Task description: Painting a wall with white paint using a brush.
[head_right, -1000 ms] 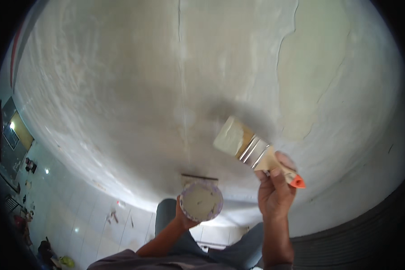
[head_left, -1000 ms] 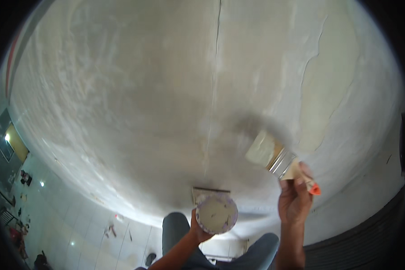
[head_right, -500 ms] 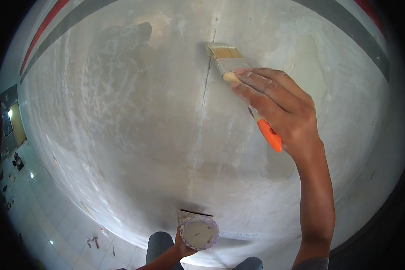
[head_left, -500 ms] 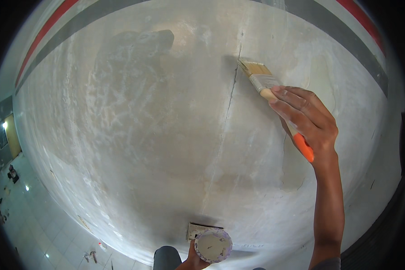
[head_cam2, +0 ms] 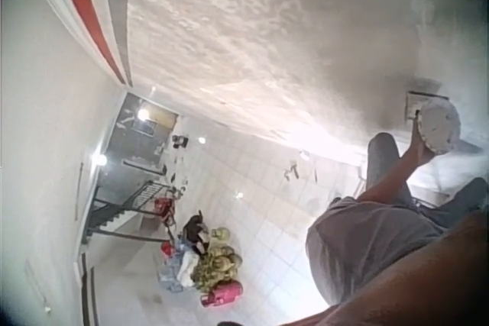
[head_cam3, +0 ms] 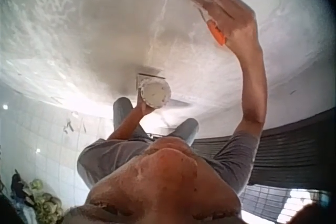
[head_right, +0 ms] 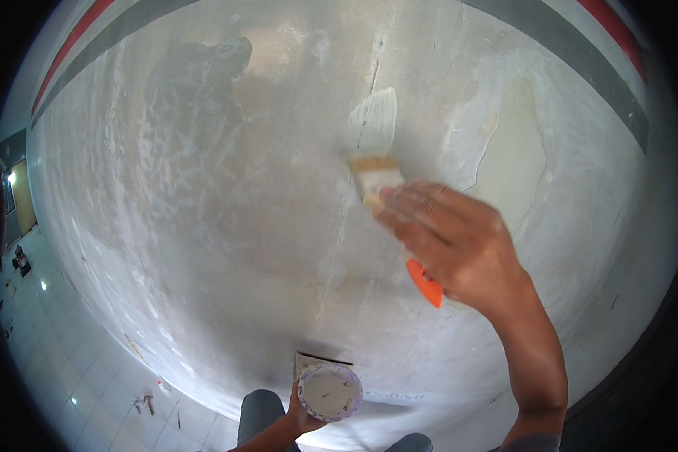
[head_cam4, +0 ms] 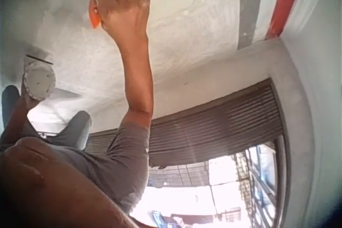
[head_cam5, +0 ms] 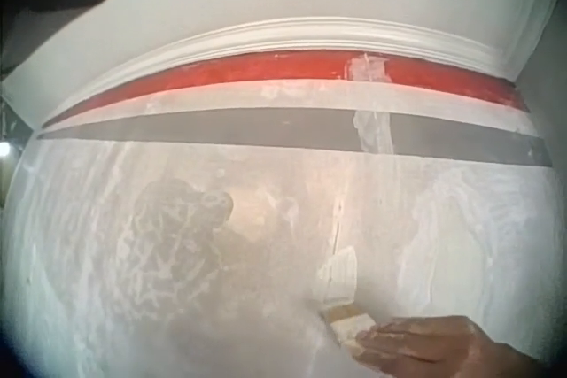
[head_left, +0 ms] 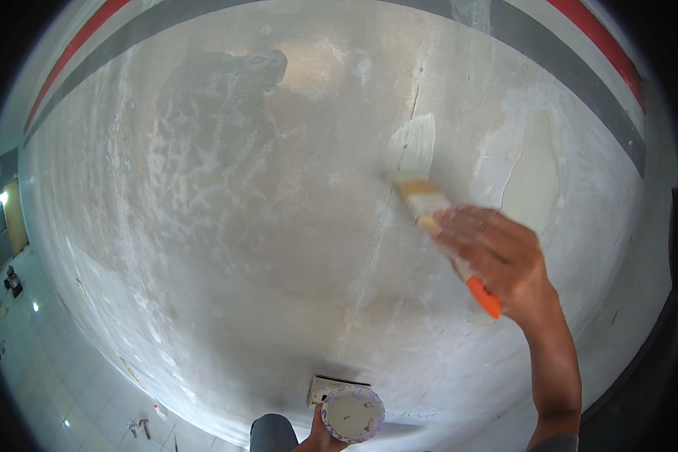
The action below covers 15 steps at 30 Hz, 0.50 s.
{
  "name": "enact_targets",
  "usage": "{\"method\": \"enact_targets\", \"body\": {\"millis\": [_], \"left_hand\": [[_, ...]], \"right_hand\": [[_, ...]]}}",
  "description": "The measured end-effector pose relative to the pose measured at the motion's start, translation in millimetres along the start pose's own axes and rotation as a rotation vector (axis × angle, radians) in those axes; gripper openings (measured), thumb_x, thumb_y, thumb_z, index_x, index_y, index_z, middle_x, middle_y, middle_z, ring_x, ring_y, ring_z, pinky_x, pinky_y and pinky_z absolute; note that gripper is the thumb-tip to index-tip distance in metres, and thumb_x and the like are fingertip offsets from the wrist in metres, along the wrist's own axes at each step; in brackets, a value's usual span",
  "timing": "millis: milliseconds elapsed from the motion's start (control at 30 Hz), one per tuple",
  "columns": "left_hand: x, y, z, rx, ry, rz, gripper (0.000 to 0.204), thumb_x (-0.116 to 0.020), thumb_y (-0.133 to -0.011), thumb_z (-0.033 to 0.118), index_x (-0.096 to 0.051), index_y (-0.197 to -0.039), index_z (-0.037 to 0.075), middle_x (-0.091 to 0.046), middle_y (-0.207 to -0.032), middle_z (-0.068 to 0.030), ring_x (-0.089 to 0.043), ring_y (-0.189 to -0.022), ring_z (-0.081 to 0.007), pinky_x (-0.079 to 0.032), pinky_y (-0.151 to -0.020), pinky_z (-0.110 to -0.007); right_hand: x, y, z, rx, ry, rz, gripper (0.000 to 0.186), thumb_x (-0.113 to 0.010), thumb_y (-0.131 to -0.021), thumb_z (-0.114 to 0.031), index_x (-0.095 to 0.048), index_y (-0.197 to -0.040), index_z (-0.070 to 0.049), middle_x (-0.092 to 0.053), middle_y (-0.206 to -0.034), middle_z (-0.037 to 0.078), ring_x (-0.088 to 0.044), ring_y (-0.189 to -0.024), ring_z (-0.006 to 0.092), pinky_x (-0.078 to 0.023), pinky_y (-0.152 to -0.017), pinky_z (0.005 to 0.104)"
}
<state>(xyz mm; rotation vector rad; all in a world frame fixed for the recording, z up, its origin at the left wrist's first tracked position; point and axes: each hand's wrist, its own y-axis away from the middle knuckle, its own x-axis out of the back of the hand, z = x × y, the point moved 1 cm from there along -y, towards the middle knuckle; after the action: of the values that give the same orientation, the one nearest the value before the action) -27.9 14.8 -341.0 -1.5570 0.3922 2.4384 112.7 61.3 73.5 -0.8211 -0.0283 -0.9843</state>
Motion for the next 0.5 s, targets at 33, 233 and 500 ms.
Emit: {"method": "enact_targets", "body": {"millis": [33, 233, 500], "left_hand": [[2.9, -3.1, -0.9, 0.001, 0.001, 0.001, 0.088, -0.029, -0.079, 0.078, -0.033, -0.146, 0.02, -0.037, -0.148, -0.0089, -0.035, -0.136, -0.0325, -0.028, -0.111, -0.052], [13.7, -13.9, -6.8, 0.016, -0.007, -0.117, 0.09, -0.032, -0.077, 0.078, -0.033, -0.146, 0.02, -0.037, -0.148, -0.009, -0.036, -0.136, -0.0319, -0.028, -0.111, -0.051], [10.4, -7.9, -2.3, 0.043, 0.041, -0.101, 0.085, -0.03, -0.08, 0.074, -0.034, -0.146, 0.02, -0.038, -0.147, -0.0083, -0.036, -0.136, -0.0314, -0.028, -0.112, -0.051]], "right_hand": [[7.4, -9.4, 4.3, -0.021, 0.011, 0.022, 0.033, -0.066, -0.067, 0.0, -0.068, -0.099, -0.005, -0.068, -0.102, 0.009, -0.065, -0.099, 0.0237, -0.056, -0.082, 0.0323], [-2.7, -33.8, 36.4, 0.004, 0.23, 0.113, 0.035, -0.065, -0.067, 0.0, -0.068, -0.102, -0.005, -0.068, -0.102, 0.009, -0.065, -0.097, 0.025, -0.056, -0.08, 0.0322], [-24.2, 3.9, -20.5, -0.103, -0.266, -0.039, 0.032, -0.067, -0.072, 0.005, -0.07, -0.102, -0.006, -0.069, -0.1, 0.009, -0.068, -0.091, 0.0241, -0.057, -0.076, 0.0333]]}}
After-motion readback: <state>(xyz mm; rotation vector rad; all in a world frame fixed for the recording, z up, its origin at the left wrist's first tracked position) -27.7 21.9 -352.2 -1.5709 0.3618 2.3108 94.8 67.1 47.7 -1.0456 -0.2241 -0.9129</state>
